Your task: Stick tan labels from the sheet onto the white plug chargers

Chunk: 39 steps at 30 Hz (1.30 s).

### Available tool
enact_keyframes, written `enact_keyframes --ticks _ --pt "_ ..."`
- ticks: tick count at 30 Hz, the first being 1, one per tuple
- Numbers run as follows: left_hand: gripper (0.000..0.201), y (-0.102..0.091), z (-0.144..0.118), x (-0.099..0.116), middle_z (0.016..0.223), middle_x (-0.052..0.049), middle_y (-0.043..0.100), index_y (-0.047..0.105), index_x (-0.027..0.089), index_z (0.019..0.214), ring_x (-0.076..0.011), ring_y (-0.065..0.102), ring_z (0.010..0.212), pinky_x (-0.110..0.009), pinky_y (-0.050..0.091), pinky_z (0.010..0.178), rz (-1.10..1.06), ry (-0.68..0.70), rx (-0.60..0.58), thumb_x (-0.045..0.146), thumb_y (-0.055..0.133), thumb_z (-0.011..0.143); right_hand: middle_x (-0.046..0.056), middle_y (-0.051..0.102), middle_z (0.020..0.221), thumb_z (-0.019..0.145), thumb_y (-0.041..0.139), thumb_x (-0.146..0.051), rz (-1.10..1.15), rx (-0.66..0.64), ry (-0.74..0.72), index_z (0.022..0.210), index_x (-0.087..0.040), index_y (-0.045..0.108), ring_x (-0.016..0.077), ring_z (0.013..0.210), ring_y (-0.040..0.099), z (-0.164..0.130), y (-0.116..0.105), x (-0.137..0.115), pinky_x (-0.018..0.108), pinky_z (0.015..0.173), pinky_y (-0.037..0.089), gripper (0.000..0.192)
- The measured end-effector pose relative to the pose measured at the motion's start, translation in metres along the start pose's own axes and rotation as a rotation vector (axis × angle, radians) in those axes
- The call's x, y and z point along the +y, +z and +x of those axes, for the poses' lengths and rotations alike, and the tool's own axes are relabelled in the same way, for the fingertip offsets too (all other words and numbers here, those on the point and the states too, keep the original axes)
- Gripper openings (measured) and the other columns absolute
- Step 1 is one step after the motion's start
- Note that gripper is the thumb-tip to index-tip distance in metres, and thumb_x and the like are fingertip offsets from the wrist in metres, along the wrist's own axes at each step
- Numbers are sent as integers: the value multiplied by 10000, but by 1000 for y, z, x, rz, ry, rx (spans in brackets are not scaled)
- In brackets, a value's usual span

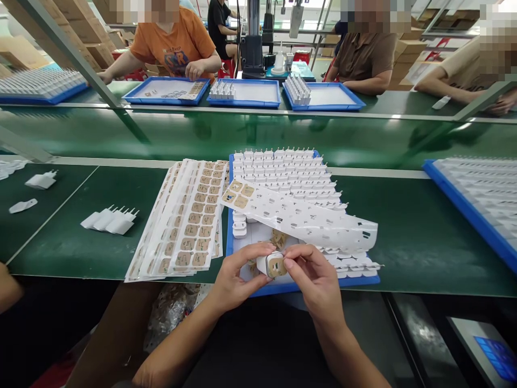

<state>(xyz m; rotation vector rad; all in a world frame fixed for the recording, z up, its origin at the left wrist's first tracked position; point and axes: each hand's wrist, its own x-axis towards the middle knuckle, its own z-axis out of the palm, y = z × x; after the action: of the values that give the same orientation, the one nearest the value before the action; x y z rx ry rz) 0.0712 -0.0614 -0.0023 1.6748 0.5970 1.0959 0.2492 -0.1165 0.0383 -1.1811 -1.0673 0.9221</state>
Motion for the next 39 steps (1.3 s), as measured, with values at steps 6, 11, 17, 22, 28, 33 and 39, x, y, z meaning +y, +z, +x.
enact_keyframes --ticks 6,11,17,22,28,33,39 --pt "460 0 -1 2 1299 -98 706 652 261 1282 -261 660 1229 -421 515 1094 3 12 3 149 762 849 22 683 858 902 710 -255 -43 9 -14 902 -238 692 171 821 669 1 3 0 278 755 578 25" --pt "459 1 1 2 1290 -81 711 658 277 1272 -241 664 1222 -412 509 1108 16 31 9 135 759 848 11 675 830 894 726 -257 -94 33 -28 884 -239 686 161 804 665 1 5 1 271 753 576 45" --pt "426 1 2 2 1256 -89 729 671 261 1251 -254 681 1195 -466 499 1122 60 95 27 131 750 852 17 669 799 910 704 -282 -121 37 -21 860 -231 675 168 770 667 0 8 -2 283 716 586 76" --pt "428 1 2 -1 1251 -85 731 669 265 1254 -255 683 1188 -490 483 1138 75 118 35 136 749 854 14 673 796 908 691 -248 -153 42 -49 848 -232 671 163 757 667 2 10 -5 270 689 587 65" --pt "421 1 3 -2 1239 -85 734 662 262 1249 -254 681 1190 -509 470 1145 92 138 26 120 735 859 4 669 799 902 683 -198 -287 52 -142 868 -240 658 156 733 663 2 12 -4 272 667 586 60" --pt "422 4 2 -4 1230 -81 737 655 262 1235 -250 687 1179 -509 488 1130 99 148 40 110 742 851 27 662 887 872 728 -210 -407 98 -218 976 -249 669 164 726 650 5 12 1 282 622 594 126" --pt "403 14 -2 -6 1219 -76 732 635 274 1212 -249 668 1224 -481 524 1106 59 187 206 123 753 857 48 628 1010 809 796 -260 -136 -54 -50 1082 -278 682 197 896 641 3 15 3 251 624 599 296"
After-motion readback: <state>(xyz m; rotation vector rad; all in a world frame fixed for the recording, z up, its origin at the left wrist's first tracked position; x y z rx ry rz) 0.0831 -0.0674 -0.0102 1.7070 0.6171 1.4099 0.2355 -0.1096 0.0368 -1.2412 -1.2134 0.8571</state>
